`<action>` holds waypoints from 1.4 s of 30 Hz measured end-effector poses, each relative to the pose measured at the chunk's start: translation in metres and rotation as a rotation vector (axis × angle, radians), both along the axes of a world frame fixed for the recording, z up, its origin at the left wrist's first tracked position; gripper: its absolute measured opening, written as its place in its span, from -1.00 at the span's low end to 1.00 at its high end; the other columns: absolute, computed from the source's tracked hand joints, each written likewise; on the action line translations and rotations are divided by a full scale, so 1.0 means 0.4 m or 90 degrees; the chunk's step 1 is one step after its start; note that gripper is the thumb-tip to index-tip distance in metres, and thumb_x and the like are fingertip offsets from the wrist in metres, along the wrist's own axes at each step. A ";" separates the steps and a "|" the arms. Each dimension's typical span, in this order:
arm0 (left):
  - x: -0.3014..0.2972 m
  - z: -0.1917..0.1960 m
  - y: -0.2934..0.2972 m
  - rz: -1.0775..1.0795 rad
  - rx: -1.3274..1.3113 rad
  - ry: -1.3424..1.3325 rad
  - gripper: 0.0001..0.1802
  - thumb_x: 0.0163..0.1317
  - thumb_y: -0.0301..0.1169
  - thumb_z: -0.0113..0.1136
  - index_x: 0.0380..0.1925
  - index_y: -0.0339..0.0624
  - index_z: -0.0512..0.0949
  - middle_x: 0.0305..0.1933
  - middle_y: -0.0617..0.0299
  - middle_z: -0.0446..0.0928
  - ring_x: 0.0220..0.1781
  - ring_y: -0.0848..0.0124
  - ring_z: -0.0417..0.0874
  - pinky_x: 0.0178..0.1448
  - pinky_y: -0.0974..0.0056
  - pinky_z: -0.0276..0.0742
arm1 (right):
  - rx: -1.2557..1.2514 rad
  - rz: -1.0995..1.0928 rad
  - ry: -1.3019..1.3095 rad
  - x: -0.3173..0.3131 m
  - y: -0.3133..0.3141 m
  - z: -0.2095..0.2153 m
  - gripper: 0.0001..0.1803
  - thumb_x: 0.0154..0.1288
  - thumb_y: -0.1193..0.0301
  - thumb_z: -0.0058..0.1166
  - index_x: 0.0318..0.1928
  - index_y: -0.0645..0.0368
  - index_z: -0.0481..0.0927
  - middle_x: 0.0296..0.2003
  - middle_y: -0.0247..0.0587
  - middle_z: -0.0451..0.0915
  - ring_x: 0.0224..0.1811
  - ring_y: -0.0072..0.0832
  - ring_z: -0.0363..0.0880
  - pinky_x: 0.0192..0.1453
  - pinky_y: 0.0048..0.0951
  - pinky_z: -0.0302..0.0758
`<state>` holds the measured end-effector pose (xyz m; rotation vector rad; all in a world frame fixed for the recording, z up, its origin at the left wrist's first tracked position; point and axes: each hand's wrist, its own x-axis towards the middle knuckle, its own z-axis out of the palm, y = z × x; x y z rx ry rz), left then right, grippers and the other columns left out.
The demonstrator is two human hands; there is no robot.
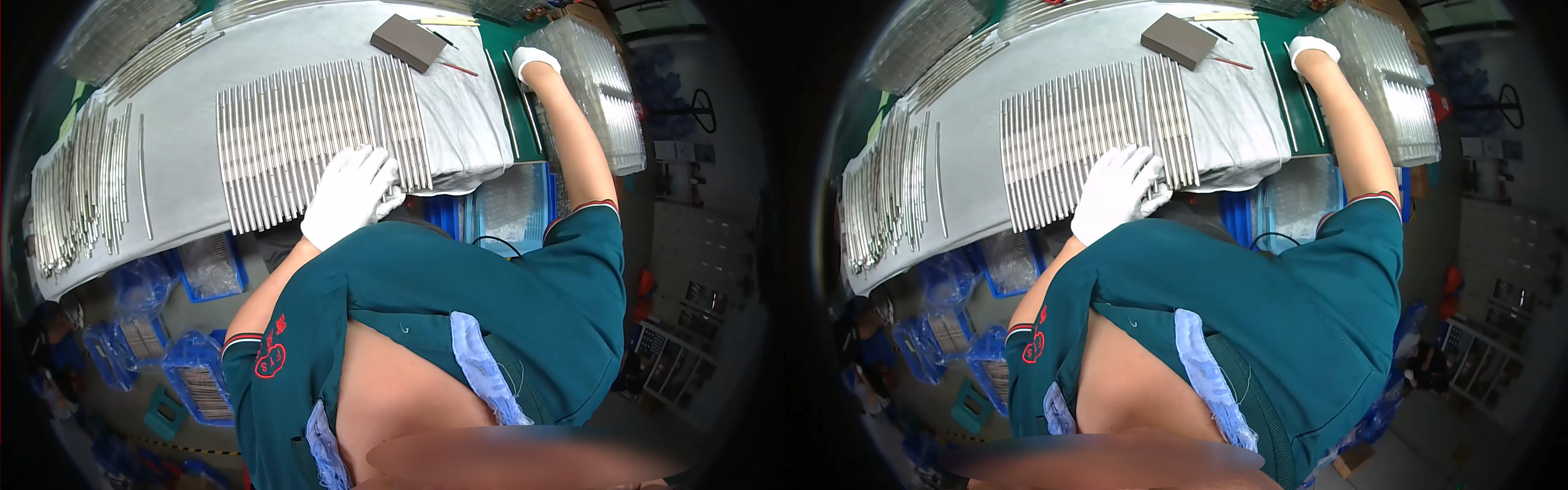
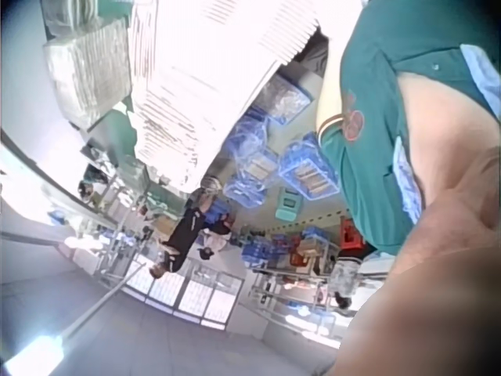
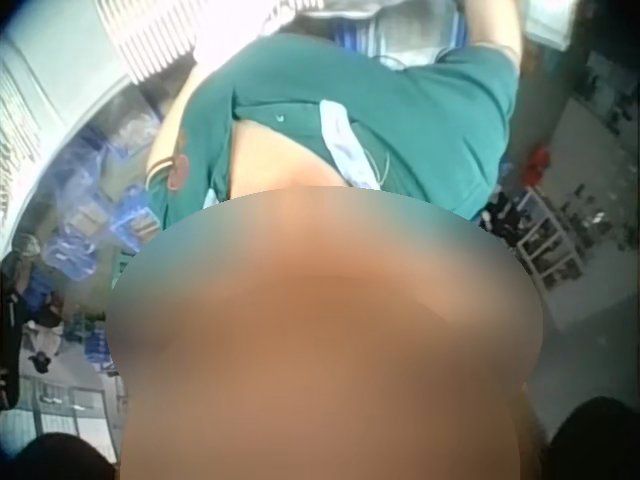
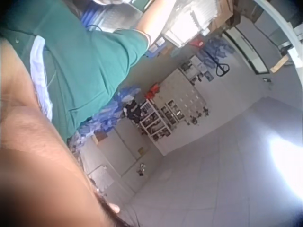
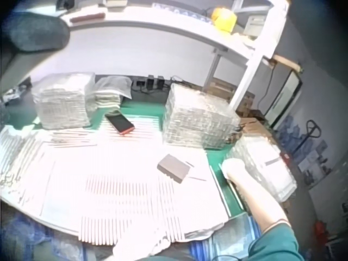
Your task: Sanding and polishing the ends of a row of metal rods using a sanding block.
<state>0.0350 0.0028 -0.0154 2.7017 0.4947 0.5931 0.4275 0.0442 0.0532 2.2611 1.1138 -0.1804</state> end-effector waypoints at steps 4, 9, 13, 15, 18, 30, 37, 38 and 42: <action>-0.001 0.004 0.000 0.003 0.009 -0.002 -0.48 0.18 -0.16 0.21 0.06 -0.25 0.48 0.12 0.02 0.46 0.23 0.13 0.44 0.35 0.05 0.26 | 0.017 0.019 -0.011 -0.003 -0.004 -0.010 -0.67 0.26 0.48 -0.05 -0.03 0.18 0.68 0.03 0.01 0.63 0.07 -0.09 0.63 0.08 -0.17 0.54; 0.006 0.014 0.002 0.002 0.001 -0.015 -0.48 0.09 -0.17 0.32 0.00 -0.21 0.49 0.06 0.01 0.51 0.16 0.06 0.50 0.28 0.02 0.36 | 0.047 0.039 -0.017 0.005 -0.005 -0.017 -0.67 0.24 0.46 -0.04 -0.04 0.19 0.68 0.00 0.06 0.63 0.06 -0.05 0.63 0.08 -0.15 0.55; 0.003 0.015 0.000 0.012 -0.003 -0.014 -0.49 0.09 -0.17 0.32 -0.01 -0.21 0.50 0.06 0.01 0.51 0.16 0.06 0.51 0.29 0.02 0.36 | 0.180 0.156 -0.027 -0.080 0.042 0.049 -0.68 0.22 0.42 -0.07 -0.13 0.22 0.71 -0.09 0.17 0.64 -0.02 0.03 0.64 0.06 -0.14 0.56; 0.002 0.014 -0.002 0.022 0.033 -0.042 -0.55 0.15 -0.22 0.23 -0.03 -0.27 0.49 0.00 0.05 0.47 0.14 0.14 0.48 0.28 0.09 0.32 | 0.190 0.207 -0.019 -0.138 0.067 0.066 -0.66 0.24 0.39 -0.10 -0.14 0.24 0.70 -0.12 0.21 0.63 -0.04 0.03 0.65 0.04 -0.14 0.56; 0.011 0.010 0.000 0.002 0.032 -0.056 -0.55 0.15 -0.22 0.23 -0.03 -0.27 0.49 0.00 0.05 0.47 0.14 0.14 0.48 0.27 0.09 0.33 | 0.242 0.215 -0.044 -0.078 0.083 0.000 -0.65 0.27 0.28 -0.06 -0.13 0.22 0.70 -0.12 0.14 0.65 -0.05 0.01 0.65 0.05 -0.12 0.55; 0.002 -0.001 0.000 0.009 0.020 -0.034 -0.51 0.16 -0.20 0.21 0.03 -0.26 0.49 0.04 0.04 0.47 0.19 0.14 0.46 0.33 0.07 0.29 | 0.059 0.062 0.129 -0.088 -0.111 -0.005 -0.67 0.18 0.29 -0.05 -0.25 0.22 0.71 -0.21 0.14 0.67 -0.11 0.01 0.65 0.01 -0.18 0.55; 0.002 0.002 0.001 -0.001 -0.020 -0.008 -0.45 0.14 -0.15 0.22 0.06 -0.26 0.47 0.09 0.04 0.45 0.24 0.12 0.42 0.38 0.07 0.24 | 0.238 0.004 0.055 -0.105 -0.143 -0.012 -0.63 0.32 0.13 -0.09 -0.04 0.03 0.60 -0.11 0.09 0.65 -0.03 0.04 0.61 0.07 -0.11 0.51; -0.001 0.006 -0.002 0.004 -0.019 -0.002 -0.45 0.14 -0.15 0.22 0.06 -0.26 0.47 0.09 0.04 0.45 0.24 0.12 0.42 0.38 0.07 0.24 | 0.289 0.003 0.101 -0.166 -0.136 0.023 -0.62 0.31 0.07 -0.06 -0.04 0.00 0.59 -0.11 0.06 0.65 -0.04 0.02 0.61 0.06 -0.12 0.51; 0.001 0.029 0.004 0.002 -0.036 -0.040 -0.48 0.11 -0.16 0.23 -0.01 -0.30 0.48 0.04 0.02 0.47 0.18 0.11 0.46 0.31 0.08 0.30 | 0.441 0.152 0.330 -0.310 -0.142 0.049 -0.57 0.25 0.04 0.03 0.03 -0.06 0.56 -0.07 -0.14 0.66 -0.04 -0.14 0.63 0.06 -0.29 0.52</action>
